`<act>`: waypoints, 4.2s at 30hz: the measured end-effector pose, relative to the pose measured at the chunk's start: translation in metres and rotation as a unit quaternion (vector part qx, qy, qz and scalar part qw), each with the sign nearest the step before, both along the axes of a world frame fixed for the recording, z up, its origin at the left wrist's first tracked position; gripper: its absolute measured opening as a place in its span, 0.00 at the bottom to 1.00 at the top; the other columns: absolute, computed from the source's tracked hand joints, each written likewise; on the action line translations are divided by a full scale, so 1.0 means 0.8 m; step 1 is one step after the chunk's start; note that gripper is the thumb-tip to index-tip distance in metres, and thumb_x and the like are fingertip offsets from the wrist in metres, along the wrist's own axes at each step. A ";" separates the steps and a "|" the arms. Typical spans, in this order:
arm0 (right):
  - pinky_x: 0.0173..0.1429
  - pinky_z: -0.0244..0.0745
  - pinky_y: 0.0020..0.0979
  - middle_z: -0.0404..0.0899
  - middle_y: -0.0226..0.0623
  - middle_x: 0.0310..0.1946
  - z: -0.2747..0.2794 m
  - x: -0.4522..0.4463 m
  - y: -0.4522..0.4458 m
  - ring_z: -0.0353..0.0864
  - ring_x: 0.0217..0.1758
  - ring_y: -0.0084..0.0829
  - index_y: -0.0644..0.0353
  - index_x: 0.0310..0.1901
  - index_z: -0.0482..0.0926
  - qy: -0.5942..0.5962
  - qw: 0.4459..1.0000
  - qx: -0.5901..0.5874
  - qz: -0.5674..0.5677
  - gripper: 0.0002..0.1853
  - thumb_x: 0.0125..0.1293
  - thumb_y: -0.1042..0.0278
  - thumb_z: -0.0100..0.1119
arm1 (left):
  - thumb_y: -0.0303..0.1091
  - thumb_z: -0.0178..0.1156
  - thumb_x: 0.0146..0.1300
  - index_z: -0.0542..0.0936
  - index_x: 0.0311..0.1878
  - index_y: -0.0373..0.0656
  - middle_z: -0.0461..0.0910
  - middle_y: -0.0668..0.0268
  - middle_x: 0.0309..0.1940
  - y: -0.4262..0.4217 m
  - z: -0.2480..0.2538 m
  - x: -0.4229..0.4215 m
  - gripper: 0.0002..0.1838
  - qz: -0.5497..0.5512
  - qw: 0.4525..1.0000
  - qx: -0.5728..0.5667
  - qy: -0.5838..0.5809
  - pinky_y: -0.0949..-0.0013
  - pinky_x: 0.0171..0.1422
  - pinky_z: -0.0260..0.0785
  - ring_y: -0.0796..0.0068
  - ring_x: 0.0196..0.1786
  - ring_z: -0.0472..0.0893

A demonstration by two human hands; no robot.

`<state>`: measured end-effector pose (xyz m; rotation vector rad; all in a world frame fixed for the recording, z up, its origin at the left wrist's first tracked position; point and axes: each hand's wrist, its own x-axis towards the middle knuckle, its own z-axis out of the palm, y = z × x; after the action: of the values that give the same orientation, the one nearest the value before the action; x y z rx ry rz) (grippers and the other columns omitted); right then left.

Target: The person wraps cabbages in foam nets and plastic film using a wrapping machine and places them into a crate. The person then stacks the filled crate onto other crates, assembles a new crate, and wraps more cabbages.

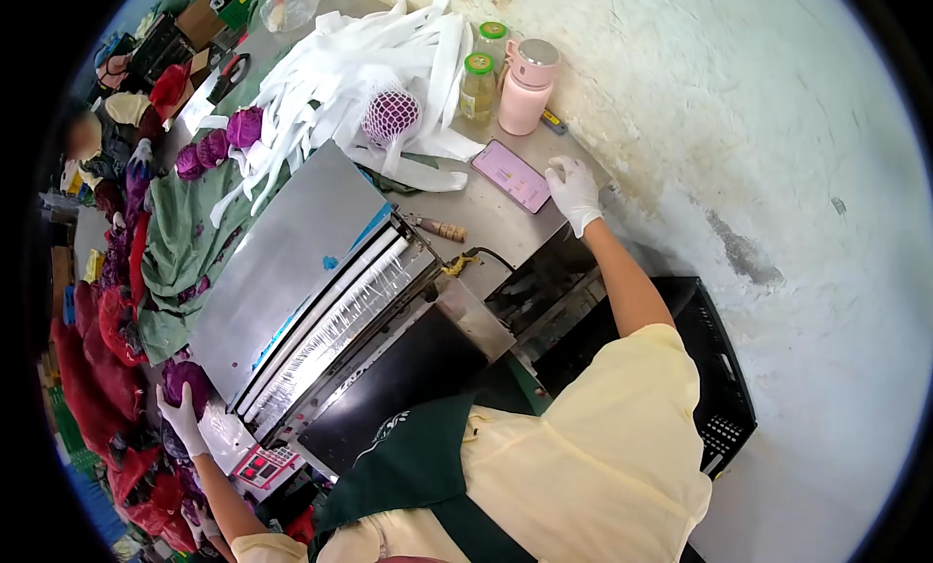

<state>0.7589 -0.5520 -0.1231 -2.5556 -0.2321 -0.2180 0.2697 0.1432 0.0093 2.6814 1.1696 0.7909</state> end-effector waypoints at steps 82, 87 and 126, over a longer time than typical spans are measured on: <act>0.48 0.73 0.25 0.75 0.29 0.35 0.249 -0.606 0.403 0.74 0.39 0.22 0.61 0.44 0.74 0.461 0.601 0.429 0.492 0.05 0.69 0.74 0.51 | 0.33 0.49 0.71 0.72 0.43 0.39 0.73 0.66 0.37 -0.399 0.091 -0.160 0.08 -0.009 0.655 -0.413 -0.633 0.75 0.47 0.66 0.81 0.41 0.72; 0.44 0.73 0.23 0.71 0.26 0.27 0.261 -0.613 0.476 0.72 0.33 0.20 0.61 0.47 0.72 0.598 0.546 0.443 0.384 0.07 0.71 0.71 0.47 | 0.40 0.59 0.65 0.78 0.53 0.42 0.80 0.70 0.42 -0.370 0.034 -0.279 0.17 -0.165 0.634 -0.706 -0.270 0.75 0.48 0.72 0.82 0.44 0.77; 0.60 0.72 0.37 0.74 0.40 0.56 0.220 -0.555 0.313 0.75 0.58 0.34 0.56 0.63 0.69 0.682 0.589 0.277 0.335 0.23 0.73 0.53 0.45 | 0.47 0.46 0.70 0.71 0.58 0.29 0.78 0.48 0.51 -0.374 0.073 -0.195 0.28 -0.055 0.279 -0.829 -0.481 0.56 0.63 0.70 0.56 0.53 0.79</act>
<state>0.3149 -0.3013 0.0531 -1.2251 -0.3780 1.6132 0.1140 -0.1562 0.0678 0.1962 0.5064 0.3571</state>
